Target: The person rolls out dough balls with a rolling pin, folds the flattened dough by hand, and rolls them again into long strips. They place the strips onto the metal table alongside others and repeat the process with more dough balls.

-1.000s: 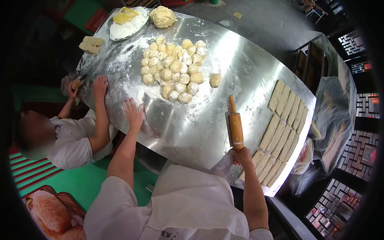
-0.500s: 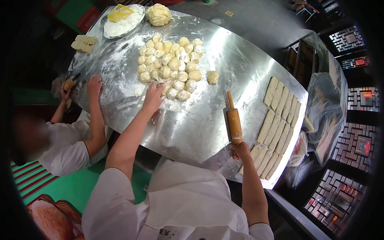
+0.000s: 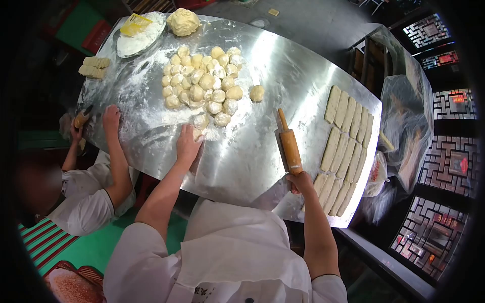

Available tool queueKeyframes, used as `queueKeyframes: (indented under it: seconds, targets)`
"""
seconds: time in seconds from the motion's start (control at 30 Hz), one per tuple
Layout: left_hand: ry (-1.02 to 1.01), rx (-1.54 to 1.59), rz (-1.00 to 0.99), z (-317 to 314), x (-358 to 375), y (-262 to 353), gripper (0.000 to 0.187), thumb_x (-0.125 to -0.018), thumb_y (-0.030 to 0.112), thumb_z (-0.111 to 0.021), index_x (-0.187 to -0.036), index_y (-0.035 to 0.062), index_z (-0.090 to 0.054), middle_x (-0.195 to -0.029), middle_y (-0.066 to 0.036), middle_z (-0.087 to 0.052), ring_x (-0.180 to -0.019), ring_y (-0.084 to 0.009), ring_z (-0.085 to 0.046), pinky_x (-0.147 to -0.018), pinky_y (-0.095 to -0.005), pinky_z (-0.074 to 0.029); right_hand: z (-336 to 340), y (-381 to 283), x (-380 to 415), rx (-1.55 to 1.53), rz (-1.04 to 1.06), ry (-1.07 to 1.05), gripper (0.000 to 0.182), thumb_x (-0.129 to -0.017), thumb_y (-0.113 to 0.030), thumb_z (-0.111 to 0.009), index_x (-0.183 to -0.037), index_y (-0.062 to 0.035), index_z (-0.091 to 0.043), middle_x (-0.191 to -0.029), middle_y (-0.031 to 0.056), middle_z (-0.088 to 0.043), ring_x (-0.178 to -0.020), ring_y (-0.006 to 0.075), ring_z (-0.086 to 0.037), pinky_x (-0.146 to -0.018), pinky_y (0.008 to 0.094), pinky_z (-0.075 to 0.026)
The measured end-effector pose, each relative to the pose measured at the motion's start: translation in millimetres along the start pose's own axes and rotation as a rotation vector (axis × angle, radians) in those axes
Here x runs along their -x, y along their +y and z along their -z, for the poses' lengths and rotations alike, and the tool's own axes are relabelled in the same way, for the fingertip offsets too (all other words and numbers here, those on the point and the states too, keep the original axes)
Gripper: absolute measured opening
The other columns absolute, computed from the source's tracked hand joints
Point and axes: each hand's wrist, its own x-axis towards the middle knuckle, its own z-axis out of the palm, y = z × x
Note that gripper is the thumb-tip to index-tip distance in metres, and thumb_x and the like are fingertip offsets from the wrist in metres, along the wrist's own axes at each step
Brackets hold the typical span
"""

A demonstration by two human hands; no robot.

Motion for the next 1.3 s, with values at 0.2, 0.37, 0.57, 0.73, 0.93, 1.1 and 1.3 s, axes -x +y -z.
queueKeyframes:
  seconds: [0.2,0.37,0.57,0.73,0.93,1.1,1.3]
  targets:
    - [-0.161,0.101,-0.1,-9,5,37,0.043,-0.077,0.021,-0.074,-0.113,0.0039,-0.058,-0.117,-0.015,-0.051,-0.104,-0.0357,-0.057,-0.087,-0.0448,-0.05,1,-3,-3,-0.032,0.007,-0.016,0.036,-0.081,-0.027,-0.074,-0.063,0.0003,-0.06,-0.054,0.0109,-0.061,-0.044,0.0189,-0.062,-0.039,0.031,-0.05]
    - [-0.049,0.179,-0.079,-11,-41,24,0.036,-0.078,0.021,-0.074,-0.108,0.0052,-0.062,-0.116,-0.014,-0.053,-0.104,-0.036,-0.058,-0.087,-0.0451,-0.049,3,-3,1,0.005,0.023,-0.041,0.039,-0.082,-0.029,-0.073,-0.061,0.0001,-0.059,-0.053,0.0109,-0.061,-0.044,0.0189,-0.062,-0.04,0.0304,-0.05]
    - [-0.034,-0.061,0.119,9,-27,4,0.043,-0.081,0.023,-0.072,-0.116,0.0067,-0.054,-0.115,-0.016,-0.05,-0.102,-0.0365,-0.058,-0.085,-0.0451,-0.05,3,1,0,0.004,0.038,-0.042,0.039,-0.082,-0.029,-0.073,-0.059,-0.0001,-0.059,-0.052,0.0114,-0.061,-0.043,0.0192,-0.062,-0.039,0.0303,-0.05]
    - [-0.215,-0.028,-0.207,-20,35,50,0.053,-0.077,0.018,-0.075,-0.123,0.0063,-0.05,-0.118,-0.015,-0.046,-0.104,-0.0361,-0.056,-0.086,-0.0459,-0.05,4,-4,-1,-0.023,0.025,-0.047,0.038,-0.081,-0.027,-0.074,-0.059,-0.0001,-0.058,-0.052,0.0111,-0.06,-0.043,0.0196,-0.061,-0.039,0.0306,-0.049]
    - [-0.283,0.002,-0.275,-8,89,58,0.05,-0.073,0.021,-0.078,-0.117,0.0089,-0.057,-0.106,-0.013,-0.052,-0.093,-0.0342,-0.06,-0.079,-0.0443,-0.05,4,-3,-1,-0.03,0.013,-0.031,0.037,-0.081,-0.026,-0.074,-0.06,0.0003,-0.058,-0.053,0.011,-0.06,-0.043,0.0195,-0.062,-0.039,0.0304,-0.049]
    - [0.08,-0.073,0.082,10,52,-14,0.046,-0.074,0.023,-0.078,-0.107,0.004,-0.053,-0.108,-0.016,-0.051,-0.095,-0.0408,-0.058,-0.081,-0.0481,-0.049,1,-1,0,-0.034,0.053,-0.006,0.039,-0.083,-0.027,-0.074,-0.059,0.0003,-0.057,-0.053,0.0129,-0.06,-0.042,0.021,-0.061,-0.039,0.0332,-0.051]
    - [-0.144,0.043,-0.164,-20,14,19,0.057,-0.075,0.022,-0.078,-0.121,0.0064,-0.05,-0.119,-0.017,-0.048,-0.105,-0.0388,-0.056,-0.084,-0.0457,-0.051,-2,1,1,-0.006,0.032,0.024,0.037,-0.081,-0.03,-0.074,-0.062,-0.0011,-0.061,-0.053,0.0092,-0.06,-0.042,0.0183,-0.06,-0.039,0.0301,-0.048]
